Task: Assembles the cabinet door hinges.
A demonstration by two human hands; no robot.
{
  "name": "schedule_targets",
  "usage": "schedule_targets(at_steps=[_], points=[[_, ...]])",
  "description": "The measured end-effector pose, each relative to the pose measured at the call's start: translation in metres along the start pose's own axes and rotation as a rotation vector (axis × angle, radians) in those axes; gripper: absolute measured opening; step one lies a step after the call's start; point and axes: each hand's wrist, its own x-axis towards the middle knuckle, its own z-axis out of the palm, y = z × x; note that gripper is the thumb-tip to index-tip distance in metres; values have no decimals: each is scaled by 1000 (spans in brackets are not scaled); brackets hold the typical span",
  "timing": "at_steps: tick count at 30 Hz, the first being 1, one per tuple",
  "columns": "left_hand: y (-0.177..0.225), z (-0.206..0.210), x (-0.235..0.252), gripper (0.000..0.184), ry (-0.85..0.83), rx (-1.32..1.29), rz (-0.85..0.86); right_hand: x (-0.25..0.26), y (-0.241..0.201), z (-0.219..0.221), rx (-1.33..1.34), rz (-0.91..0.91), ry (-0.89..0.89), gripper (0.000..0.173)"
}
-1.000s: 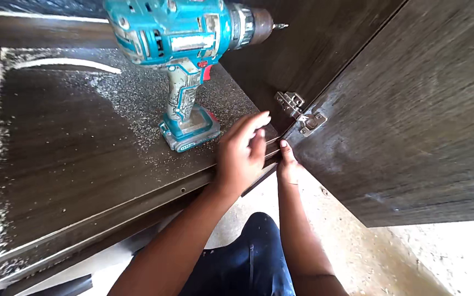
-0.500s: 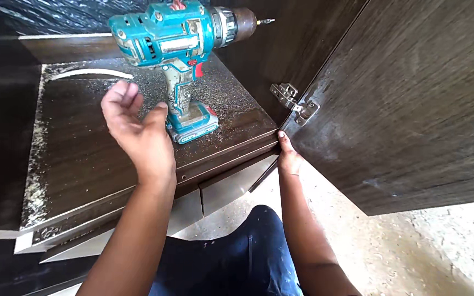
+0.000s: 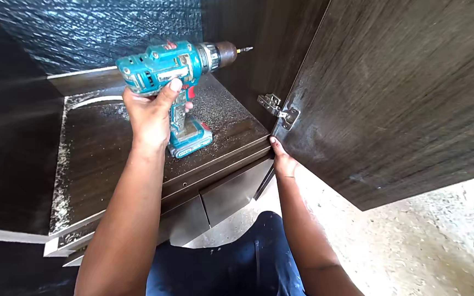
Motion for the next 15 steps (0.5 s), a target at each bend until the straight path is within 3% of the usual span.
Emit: schedule_targets(at_steps=[4, 8, 12, 15], points=[[42, 21, -33, 54, 46, 78, 37, 3, 3, 2, 61, -63, 10, 43], [80, 47, -77, 30, 233, -5, -133, 2, 4, 1, 21, -23, 5, 43], [74, 58, -96, 28, 332, -95, -364, 3, 8, -1, 69, -49, -7, 46], [54, 57, -100, 26, 325, -114, -404, 2, 4, -2, -2, -19, -17, 45]])
